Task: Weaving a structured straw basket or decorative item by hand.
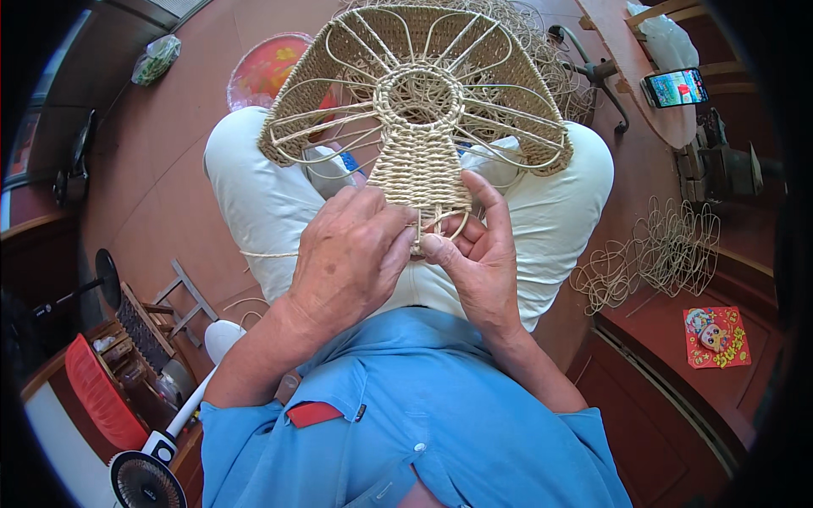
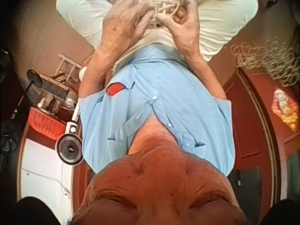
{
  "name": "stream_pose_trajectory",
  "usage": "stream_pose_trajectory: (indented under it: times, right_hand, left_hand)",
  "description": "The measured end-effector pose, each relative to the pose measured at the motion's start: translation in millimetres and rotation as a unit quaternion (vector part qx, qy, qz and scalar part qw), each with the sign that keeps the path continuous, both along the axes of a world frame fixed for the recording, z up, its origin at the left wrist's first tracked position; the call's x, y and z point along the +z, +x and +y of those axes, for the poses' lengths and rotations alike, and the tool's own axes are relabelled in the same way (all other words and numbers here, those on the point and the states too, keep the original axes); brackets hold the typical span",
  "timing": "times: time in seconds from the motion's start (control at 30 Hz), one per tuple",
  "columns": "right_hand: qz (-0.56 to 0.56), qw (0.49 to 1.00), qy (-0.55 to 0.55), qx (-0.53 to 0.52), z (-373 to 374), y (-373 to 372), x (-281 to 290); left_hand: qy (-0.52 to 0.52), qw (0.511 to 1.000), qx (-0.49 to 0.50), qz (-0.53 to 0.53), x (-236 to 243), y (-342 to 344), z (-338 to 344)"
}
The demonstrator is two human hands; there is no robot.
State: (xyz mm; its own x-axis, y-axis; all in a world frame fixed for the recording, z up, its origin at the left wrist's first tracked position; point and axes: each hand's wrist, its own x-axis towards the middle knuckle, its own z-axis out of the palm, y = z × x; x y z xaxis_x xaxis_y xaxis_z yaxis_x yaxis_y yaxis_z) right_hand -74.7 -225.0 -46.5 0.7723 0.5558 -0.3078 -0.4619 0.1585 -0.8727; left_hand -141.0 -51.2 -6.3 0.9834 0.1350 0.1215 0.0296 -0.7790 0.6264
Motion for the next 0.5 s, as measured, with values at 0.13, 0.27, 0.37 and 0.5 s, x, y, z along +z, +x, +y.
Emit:
stream_pose_trajectory:
  times: [0.13,0.27,0.37,0.5]
  right_hand:
    - [-0.011,1.0,-0.018,0.016,-2.6,1.6,-1.6]
    - [0.004,1.0,-0.003,0.013,0.0,2.7,-2.2]
    - [0.018,1.0,0.009,0.011,1.2,3.7,-3.3]
    - [0.052,0.998,0.026,0.015,1.4,5.3,1.7]
  left_hand:
    - [0.12,0.989,-0.054,0.074,9.7,6.9,0.3]
    - [0.123,0.977,-0.091,0.152,15.0,15.2,3.5]
    - [0.076,0.985,-0.084,0.13,10.3,15.7,7.4]
    - [-0.006,0.996,-0.045,0.073,-4.0,13.8,6.7]
